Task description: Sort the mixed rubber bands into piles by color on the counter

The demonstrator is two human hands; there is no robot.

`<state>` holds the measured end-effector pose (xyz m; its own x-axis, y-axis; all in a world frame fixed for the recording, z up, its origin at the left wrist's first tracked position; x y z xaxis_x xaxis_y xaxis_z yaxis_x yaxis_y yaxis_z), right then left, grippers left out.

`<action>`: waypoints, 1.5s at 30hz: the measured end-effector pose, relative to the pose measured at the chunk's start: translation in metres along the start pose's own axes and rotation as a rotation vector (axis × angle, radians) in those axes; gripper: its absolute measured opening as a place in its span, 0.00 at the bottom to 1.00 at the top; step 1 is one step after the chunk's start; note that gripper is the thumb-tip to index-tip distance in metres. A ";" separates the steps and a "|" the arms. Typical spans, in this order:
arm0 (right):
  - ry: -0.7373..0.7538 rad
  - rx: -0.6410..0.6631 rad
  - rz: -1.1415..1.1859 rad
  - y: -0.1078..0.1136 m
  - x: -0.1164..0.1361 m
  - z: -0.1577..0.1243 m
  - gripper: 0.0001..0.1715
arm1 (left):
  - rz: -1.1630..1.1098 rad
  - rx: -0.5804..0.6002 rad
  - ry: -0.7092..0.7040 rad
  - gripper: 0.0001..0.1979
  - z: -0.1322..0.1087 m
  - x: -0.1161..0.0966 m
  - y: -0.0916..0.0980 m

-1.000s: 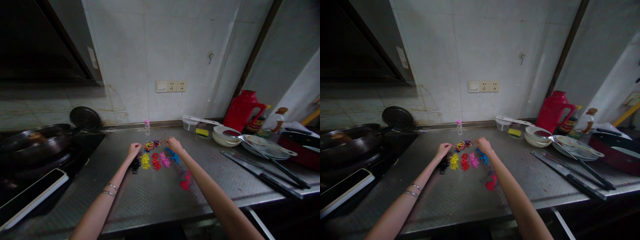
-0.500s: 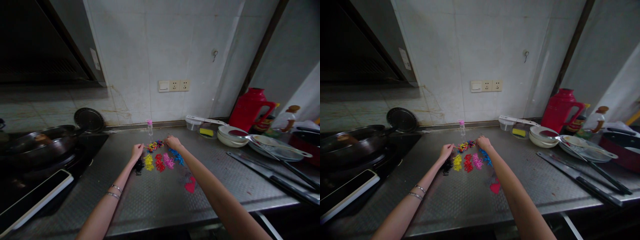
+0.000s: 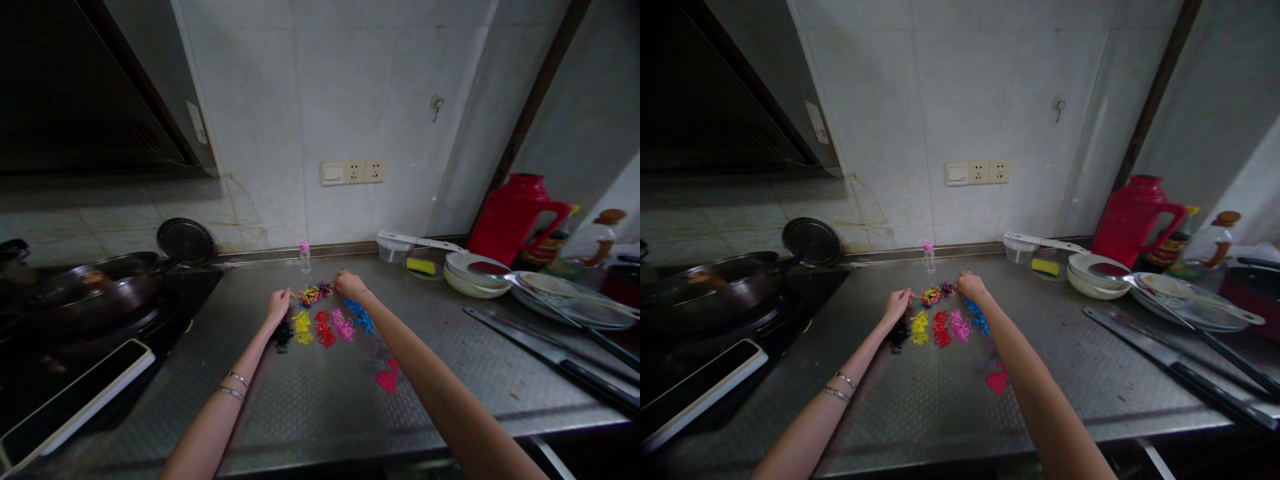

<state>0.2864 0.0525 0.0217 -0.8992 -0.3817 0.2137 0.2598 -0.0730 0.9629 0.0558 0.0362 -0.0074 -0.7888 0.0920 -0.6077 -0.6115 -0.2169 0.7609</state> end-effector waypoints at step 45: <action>0.204 -0.158 0.419 -0.005 0.051 -0.063 0.10 | 0.392 0.153 -0.263 0.14 -0.025 -0.039 0.002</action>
<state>0.2609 -0.0249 0.0170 -0.6229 -0.5794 0.5257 0.6491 -0.0076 0.7607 0.0868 0.0080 0.0116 -0.9379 0.2789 -0.2063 -0.2524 -0.1410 0.9573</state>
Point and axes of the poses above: each hand's wrist, its own z-axis towards the middle knuckle, its own y-axis out of the back of the hand, x = y × z, the point moved 5 cm from there along z, towards the middle knuckle, and after that the axes turned 15 degrees about z, right-handed, at the moved point
